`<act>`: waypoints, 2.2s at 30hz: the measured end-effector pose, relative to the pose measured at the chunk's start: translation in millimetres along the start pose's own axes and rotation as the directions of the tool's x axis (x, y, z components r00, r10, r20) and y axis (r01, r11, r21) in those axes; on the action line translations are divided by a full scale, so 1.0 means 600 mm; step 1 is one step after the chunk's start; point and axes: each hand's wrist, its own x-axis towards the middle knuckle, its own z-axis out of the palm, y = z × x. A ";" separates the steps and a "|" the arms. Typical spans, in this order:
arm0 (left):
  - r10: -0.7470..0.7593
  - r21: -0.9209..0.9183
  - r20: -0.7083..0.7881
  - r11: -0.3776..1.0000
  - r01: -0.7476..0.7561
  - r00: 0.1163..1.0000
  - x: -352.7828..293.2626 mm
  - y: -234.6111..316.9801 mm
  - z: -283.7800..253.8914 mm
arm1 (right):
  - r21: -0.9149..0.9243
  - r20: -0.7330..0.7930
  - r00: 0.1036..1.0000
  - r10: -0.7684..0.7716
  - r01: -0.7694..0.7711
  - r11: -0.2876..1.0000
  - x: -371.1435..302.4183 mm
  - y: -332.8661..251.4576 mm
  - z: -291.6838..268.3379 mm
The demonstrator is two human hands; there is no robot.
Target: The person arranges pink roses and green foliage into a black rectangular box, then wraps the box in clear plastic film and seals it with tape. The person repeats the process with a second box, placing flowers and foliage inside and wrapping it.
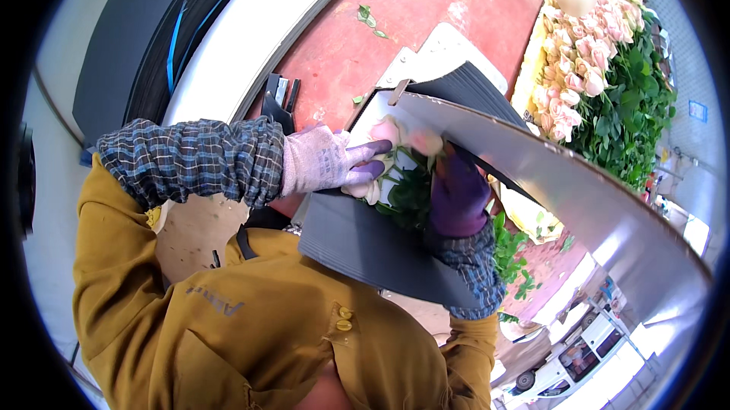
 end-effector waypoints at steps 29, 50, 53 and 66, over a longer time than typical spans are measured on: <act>-0.178 -0.564 -0.172 0.824 0.051 0.969 -0.013 -0.134 -0.052 | -0.650 0.254 0.956 -0.147 0.282 0.705 0.042 -0.018 0.042; 0.178 -0.061 0.026 0.982 -0.177 0.984 0.063 -0.118 -0.037 | -0.172 0.264 0.899 -0.350 0.401 0.900 0.036 -0.053 -0.005; 0.169 -0.036 0.048 0.985 -0.167 0.985 0.065 -0.118 -0.038 | -0.141 0.308 0.874 -0.375 0.432 0.891 0.041 -0.051 -0.003; 0.015 -0.196 -0.011 0.981 -0.017 1.000 0.063 -0.087 -0.039 | -0.142 0.306 0.871 -0.383 0.440 0.887 0.034 -0.035 0.010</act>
